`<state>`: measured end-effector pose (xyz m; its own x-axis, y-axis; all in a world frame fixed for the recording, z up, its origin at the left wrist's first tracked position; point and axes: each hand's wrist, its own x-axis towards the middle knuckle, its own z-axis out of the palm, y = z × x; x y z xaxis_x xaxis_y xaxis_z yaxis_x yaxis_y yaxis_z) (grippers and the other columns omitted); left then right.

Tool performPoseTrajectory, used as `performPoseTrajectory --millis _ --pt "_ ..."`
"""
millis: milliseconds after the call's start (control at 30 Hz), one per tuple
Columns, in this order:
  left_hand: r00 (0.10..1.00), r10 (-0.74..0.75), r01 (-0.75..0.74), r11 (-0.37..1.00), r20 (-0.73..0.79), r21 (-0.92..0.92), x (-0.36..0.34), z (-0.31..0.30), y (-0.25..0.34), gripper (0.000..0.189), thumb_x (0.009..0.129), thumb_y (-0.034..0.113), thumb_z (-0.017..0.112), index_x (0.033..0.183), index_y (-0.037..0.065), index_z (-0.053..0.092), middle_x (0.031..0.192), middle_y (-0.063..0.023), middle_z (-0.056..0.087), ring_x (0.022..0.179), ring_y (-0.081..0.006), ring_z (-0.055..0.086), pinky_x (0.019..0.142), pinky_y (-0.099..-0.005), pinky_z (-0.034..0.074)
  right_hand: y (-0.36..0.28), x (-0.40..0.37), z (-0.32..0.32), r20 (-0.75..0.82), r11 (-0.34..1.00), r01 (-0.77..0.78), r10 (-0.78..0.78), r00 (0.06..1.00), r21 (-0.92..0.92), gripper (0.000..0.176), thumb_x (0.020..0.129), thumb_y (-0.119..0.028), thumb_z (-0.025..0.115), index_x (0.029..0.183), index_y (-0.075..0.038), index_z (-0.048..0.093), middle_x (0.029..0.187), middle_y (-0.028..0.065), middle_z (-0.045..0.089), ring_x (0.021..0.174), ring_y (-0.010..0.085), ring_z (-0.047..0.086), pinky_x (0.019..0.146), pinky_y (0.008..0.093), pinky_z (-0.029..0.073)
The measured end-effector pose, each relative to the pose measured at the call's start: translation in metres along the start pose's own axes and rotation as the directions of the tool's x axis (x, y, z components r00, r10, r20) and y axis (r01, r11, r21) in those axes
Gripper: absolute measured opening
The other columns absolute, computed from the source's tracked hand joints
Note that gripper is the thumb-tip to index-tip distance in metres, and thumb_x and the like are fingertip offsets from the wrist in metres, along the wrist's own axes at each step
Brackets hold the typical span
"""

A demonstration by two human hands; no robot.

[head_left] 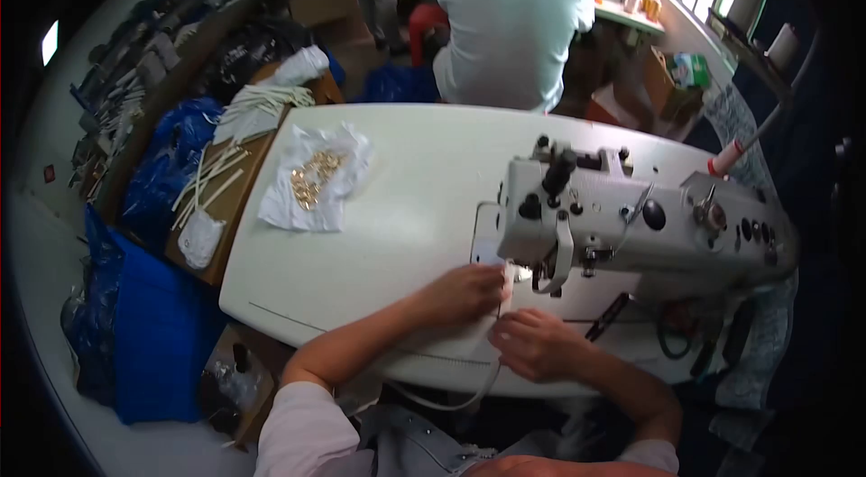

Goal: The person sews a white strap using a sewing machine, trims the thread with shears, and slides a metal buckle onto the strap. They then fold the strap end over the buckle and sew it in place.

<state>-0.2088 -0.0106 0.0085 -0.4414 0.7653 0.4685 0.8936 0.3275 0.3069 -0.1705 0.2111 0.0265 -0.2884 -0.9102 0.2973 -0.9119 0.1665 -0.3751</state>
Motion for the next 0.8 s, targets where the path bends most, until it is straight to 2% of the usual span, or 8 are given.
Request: performPoseTrajectory --millis 67,267,433,467,533,600,767,800 --pt "0.994 -0.031 0.029 0.999 0.103 0.019 -0.01 0.005 0.004 0.027 0.076 0.015 0.06 0.1 0.003 0.057 0.103 -0.0116 0.058 0.107 -0.0285 0.056 0.085 -0.0378 0.05 -0.001 0.0 -0.002 0.053 0.999 0.003 -0.001 0.999 -0.039 0.024 0.078 -0.022 0.065 0.094 -0.004 0.06 0.094 0.0088 0.058 0.092 0.0234 0.058 0.083 0.035 0.047" --pt "0.99 0.039 -0.048 0.997 0.137 0.056 -0.012 0.009 0.005 0.017 0.08 0.015 0.059 0.093 0.004 0.057 0.092 -0.0105 0.055 0.102 -0.0287 0.057 0.074 -0.0377 0.053 -0.016 0.007 -0.005 0.114 0.979 0.11 -0.091 0.989 -0.172 0.021 0.078 -0.022 0.063 0.088 -0.004 0.058 0.088 0.0075 0.058 0.087 0.0227 0.061 0.075 0.034 0.05" --pt "0.99 0.043 -0.047 0.998 0.132 0.031 -0.018 -0.001 0.006 0.025 0.079 0.014 0.061 0.104 0.009 0.063 0.11 -0.0098 0.06 0.113 -0.028 0.055 0.083 -0.0375 0.051 -0.026 -0.007 0.01 -0.056 0.949 0.072 -0.093 0.994 -0.308 0.018 0.077 -0.022 0.06 0.083 -0.005 0.057 0.084 0.0077 0.058 0.085 0.0234 0.06 0.074 0.0332 0.05" --pt "0.986 0.06 -0.061 0.998 0.158 0.001 -0.018 0.0 0.005 0.025 0.079 0.014 0.061 0.104 0.009 0.063 0.11 -0.0098 0.06 0.113 -0.028 0.055 0.083 -0.0375 0.051 -0.025 -0.007 0.004 0.041 0.933 0.119 -0.111 0.993 -0.341 0.019 0.077 -0.024 0.06 0.085 -0.007 0.059 0.086 0.0075 0.059 0.088 0.0226 0.061 0.073 0.032 0.051" --pt "0.983 -0.046 0.041 0.999 0.18 0.03 -0.02 0.0 0.004 0.023 0.082 0.019 0.057 0.103 0.015 0.067 0.119 -0.0042 0.059 0.115 -0.0234 0.054 0.09 -0.0347 0.049 -0.028 -0.007 0.0 0.097 0.93 0.121 -0.093 0.991 -0.348 0.02 0.077 -0.025 0.059 0.087 -0.008 0.06 0.088 0.0073 0.06 0.091 0.0219 0.061 0.071 0.0307 0.051" --pt "0.965 -0.063 0.077 0.996 0.253 -0.044 -0.02 -0.006 0.003 0.023 0.083 0.018 0.057 0.104 0.015 0.067 0.12 -0.0033 0.059 0.115 -0.0233 0.054 0.092 -0.0344 0.048 -0.034 -0.002 0.001 0.202 0.923 0.113 -0.039 0.979 -0.368 0.015 0.074 -0.02 0.058 0.077 -0.005 0.061 0.075 0.0069 0.057 0.071 0.0211 0.059 0.06 0.0305 0.048" --pt "0.93 -0.175 0.242 0.953 0.322 -0.181 -0.018 -0.01 0.007 0.025 0.082 0.013 0.06 0.106 0.015 0.068 0.119 -0.0031 0.06 0.116 -0.022 0.053 0.096 -0.0351 0.045 -0.025 -0.009 0.02 0.042 0.923 0.148 -0.143 0.989 -0.354 0.014 0.068 -0.019 0.059 0.069 -0.005 0.063 0.072 0.0065 0.056 0.064 0.0186 0.057 0.052 0.0283 0.043" --pt "0.835 -0.428 0.548 0.699 0.345 -0.459 -0.016 -0.008 0.009 0.03 0.077 0.007 0.064 0.107 0.013 0.068 0.117 -0.0046 0.061 0.112 -0.0222 0.056 0.093 -0.0339 0.046 -0.024 -0.011 0.019 0.012 0.921 0.156 -0.163 0.987 -0.357 0.015 0.067 -0.02 0.06 0.066 -0.005 0.062 0.072 0.0066 0.056 0.062 0.0177 0.056 0.051 0.0278 0.041"
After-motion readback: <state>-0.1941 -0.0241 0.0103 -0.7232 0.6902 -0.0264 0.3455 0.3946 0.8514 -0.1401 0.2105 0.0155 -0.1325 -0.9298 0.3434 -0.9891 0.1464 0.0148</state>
